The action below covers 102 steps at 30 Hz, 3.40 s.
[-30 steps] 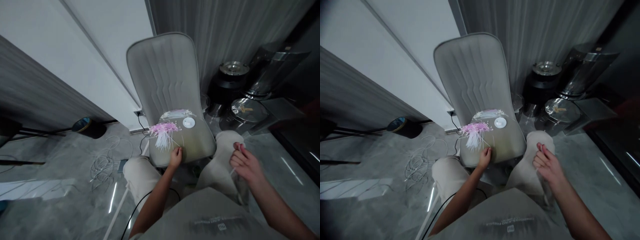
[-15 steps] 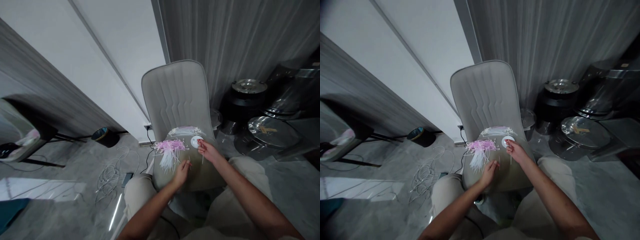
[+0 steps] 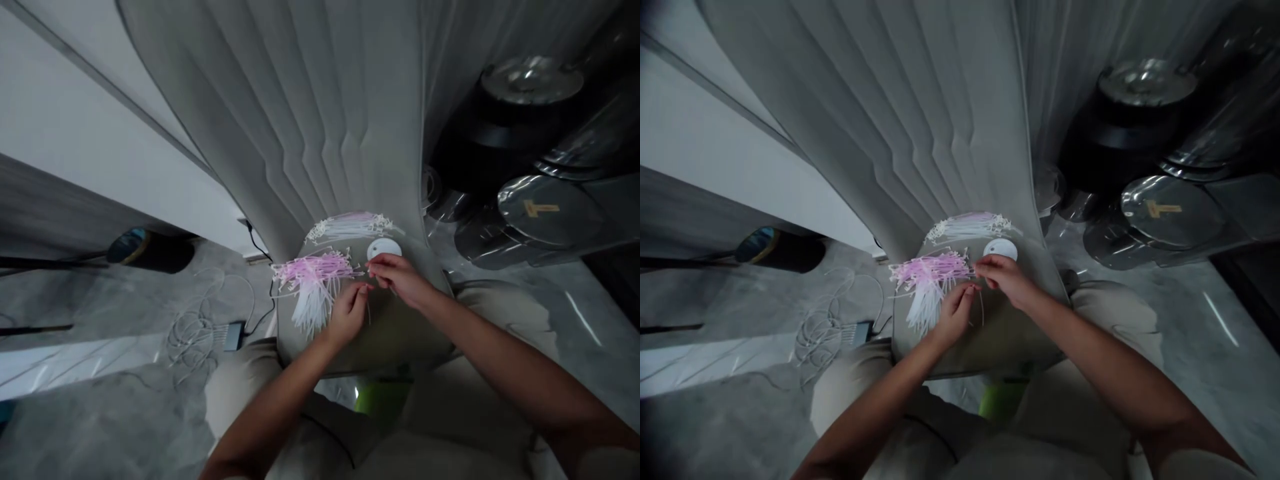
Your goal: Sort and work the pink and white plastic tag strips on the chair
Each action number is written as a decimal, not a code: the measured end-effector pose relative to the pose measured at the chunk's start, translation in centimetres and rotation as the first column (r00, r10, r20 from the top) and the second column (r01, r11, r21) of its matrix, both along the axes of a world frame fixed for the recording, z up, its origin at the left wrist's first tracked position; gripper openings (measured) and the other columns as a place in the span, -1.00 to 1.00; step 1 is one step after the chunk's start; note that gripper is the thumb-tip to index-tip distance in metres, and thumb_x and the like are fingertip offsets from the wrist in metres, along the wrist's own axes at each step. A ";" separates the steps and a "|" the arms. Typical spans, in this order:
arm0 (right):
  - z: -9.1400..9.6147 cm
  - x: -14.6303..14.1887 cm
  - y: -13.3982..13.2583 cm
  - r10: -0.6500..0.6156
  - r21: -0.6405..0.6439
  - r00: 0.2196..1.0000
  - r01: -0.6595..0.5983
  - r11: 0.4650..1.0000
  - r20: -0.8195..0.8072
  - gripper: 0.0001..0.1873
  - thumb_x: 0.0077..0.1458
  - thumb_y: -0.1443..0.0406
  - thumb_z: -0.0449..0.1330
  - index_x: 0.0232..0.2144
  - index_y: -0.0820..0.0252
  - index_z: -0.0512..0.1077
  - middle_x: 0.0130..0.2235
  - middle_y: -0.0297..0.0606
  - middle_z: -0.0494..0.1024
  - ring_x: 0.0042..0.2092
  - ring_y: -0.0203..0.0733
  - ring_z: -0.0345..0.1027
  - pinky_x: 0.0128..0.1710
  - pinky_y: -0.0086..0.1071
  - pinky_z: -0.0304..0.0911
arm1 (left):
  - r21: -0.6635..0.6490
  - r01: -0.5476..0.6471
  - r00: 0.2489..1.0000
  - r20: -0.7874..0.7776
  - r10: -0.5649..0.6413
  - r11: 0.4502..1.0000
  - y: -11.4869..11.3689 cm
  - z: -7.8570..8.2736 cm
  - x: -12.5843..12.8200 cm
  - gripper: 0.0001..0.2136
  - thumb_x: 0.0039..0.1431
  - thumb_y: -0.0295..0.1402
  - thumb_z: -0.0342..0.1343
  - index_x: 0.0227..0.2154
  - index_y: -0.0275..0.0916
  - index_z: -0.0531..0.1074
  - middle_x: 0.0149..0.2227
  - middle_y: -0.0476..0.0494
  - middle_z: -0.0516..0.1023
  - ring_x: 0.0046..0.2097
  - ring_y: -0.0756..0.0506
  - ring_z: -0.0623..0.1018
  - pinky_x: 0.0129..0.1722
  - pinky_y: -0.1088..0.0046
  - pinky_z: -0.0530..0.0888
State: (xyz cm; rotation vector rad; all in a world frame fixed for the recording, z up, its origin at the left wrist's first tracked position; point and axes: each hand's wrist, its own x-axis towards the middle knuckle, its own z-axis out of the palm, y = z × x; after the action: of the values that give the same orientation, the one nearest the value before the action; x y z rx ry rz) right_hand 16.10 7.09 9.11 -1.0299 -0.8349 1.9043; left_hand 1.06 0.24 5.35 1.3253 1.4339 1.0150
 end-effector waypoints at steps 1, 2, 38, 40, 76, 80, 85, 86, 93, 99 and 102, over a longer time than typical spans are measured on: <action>-0.1 0.1 -0.4 -0.005 -0.014 1.000 0.005 1.000 0.018 -0.73 -0.18 0.20 0.43 -0.43 0.25 0.54 -0.51 -0.38 0.49 -0.59 -0.48 0.12 -0.60 -0.50 -0.05 | 0.089 0.075 0.996 -0.063 -0.070 0.993 0.1 0.1 -0.2 -0.75 0.29 -0.19 -0.01 -0.27 -0.23 0.49 -0.35 -0.08 0.52 -0.25 -0.05 0.49 -0.17 0.41 0.40; -0.3 0.1 -0.7 -0.009 -0.019 0.999 0.010 1.000 0.035 -0.76 -0.16 0.20 0.42 -0.46 0.24 0.54 -0.50 -0.39 0.48 -0.57 -0.48 0.12 -0.59 -0.50 -0.04 | 0.161 0.112 0.989 -0.113 -0.094 0.981 0.2 0.1 -0.3 -0.75 0.31 -0.22 -0.03 -0.26 -0.23 0.49 -0.32 -0.10 0.54 -0.22 -0.05 0.51 -0.15 0.40 0.41; -1.1 0.1 -4.1 0.003 0.358 0.819 -0.255 0.898 0.574 -0.69 0.23 0.12 0.11 -0.47 0.17 0.35 -0.51 -0.41 0.28 -0.45 -0.34 0.12 -0.45 -0.39 0.02 | 0.276 0.152 0.952 -0.300 -0.065 0.949 -1.1 2.2 -0.8 -0.84 0.31 -0.35 0.00 -0.26 -0.25 0.47 -0.34 -0.09 0.57 -0.29 -0.01 0.53 -0.26 0.46 0.43; -1.1 0.2 -4.1 0.043 0.363 0.797 -0.322 0.874 0.603 -0.63 0.27 0.14 0.05 -0.55 0.17 0.28 -0.55 -0.41 0.23 -0.45 -0.33 0.11 -0.44 -0.38 0.01 | 0.278 0.177 0.944 -0.320 -0.083 0.944 -1.2 2.3 -0.8 -0.85 0.31 -0.36 0.00 -0.26 -0.25 0.47 -0.34 -0.09 0.57 -0.29 -0.01 0.54 -0.25 0.46 0.43; -1.4 -0.3 -4.6 0.110 0.312 0.857 -0.298 0.902 0.503 -0.63 0.28 0.17 0.04 -0.55 0.16 0.27 -0.54 -0.41 0.28 -0.46 -0.35 0.17 -0.44 -0.40 0.10 | 0.174 0.156 0.976 -0.180 -0.124 0.972 -1.4 1.2 -0.3 -0.76 0.30 -0.39 -0.11 -0.48 -0.22 0.34 -0.50 0.01 0.44 -0.43 0.02 0.42 -0.40 0.47 0.32; -1.3 -0.2 -4.6 0.073 0.350 0.821 -0.320 0.880 0.566 -0.63 0.28 0.14 0.05 -0.54 0.16 0.28 -0.54 -0.40 0.29 -0.45 -0.33 0.17 -0.43 -0.39 0.09 | 0.184 0.154 0.971 -0.212 -0.114 0.971 -1.4 1.0 -0.2 -0.75 0.31 -0.38 -0.11 -0.48 -0.22 0.33 -0.51 0.01 0.41 -0.43 0.02 0.41 -0.41 0.47 0.30; -1.4 -0.2 -4.6 0.103 0.347 0.825 -0.343 0.873 0.556 -0.62 0.28 0.13 0.05 -0.54 0.16 0.27 -0.55 -0.42 0.27 -0.46 -0.34 0.15 -0.45 -0.40 0.06 | 0.207 0.169 0.960 -0.257 -0.113 0.964 -1.4 1.0 -0.2 -0.74 0.34 -0.36 -0.13 -0.48 -0.22 0.31 -0.50 -0.01 0.40 -0.43 0.01 0.41 -0.43 0.46 0.29; -1.4 -0.2 -4.6 0.113 0.334 0.832 -0.337 0.880 0.543 -0.63 0.28 0.13 0.05 -0.54 0.16 0.27 -0.55 -0.42 0.28 -0.46 -0.34 0.16 -0.45 -0.40 0.07 | 0.211 0.182 0.959 -0.255 -0.125 0.960 -1.4 1.0 -0.2 -0.74 0.34 -0.36 -0.14 -0.47 -0.22 0.32 -0.49 -0.01 0.42 -0.42 0.01 0.42 -0.41 0.46 0.30; -1.0 0.1 -4.0 0.220 0.215 0.899 -0.316 0.924 0.379 -0.60 0.25 0.14 0.10 -0.58 0.19 0.29 -0.59 -0.44 0.33 -0.53 -0.40 0.15 -0.48 -0.43 0.06 | 0.199 0.248 0.958 -0.196 -0.209 0.948 -1.3 1.0 -0.4 -0.70 0.39 -0.33 -0.18 -0.38 -0.25 0.40 -0.38 -0.07 0.52 -0.31 0.00 0.49 -0.24 0.43 0.39; -0.9 0.1 -3.8 0.161 0.119 0.935 -0.207 0.971 0.315 -0.63 0.23 0.15 0.12 -0.57 0.19 0.30 -0.59 -0.43 0.31 -0.52 -0.40 0.12 -0.51 -0.45 0.04 | 0.255 0.185 0.950 -0.295 -0.106 0.949 -0.8 1.1 -0.7 -0.77 0.36 -0.31 -0.06 -0.29 -0.26 0.46 -0.37 -0.09 0.52 -0.28 -0.02 0.50 -0.24 0.44 0.41; -0.9 0.0 -3.8 0.083 0.101 0.938 -0.124 0.987 0.336 -0.67 0.23 0.16 0.12 -0.54 0.18 0.32 -0.57 -0.43 0.30 -0.50 -0.39 0.14 -0.50 -0.46 0.04 | 0.229 0.229 0.931 -0.335 -0.144 0.946 -0.6 1.4 -0.8 -0.79 0.34 -0.32 -0.02 -0.25 -0.26 0.50 -0.35 -0.10 0.52 -0.28 -0.02 0.50 -0.25 0.45 0.42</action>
State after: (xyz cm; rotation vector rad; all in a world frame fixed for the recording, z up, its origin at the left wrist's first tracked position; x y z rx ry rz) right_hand 16.13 3.29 8.19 -1.2734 -1.2025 1.7651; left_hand 0.22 -0.32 6.76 1.8531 1.3985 0.9190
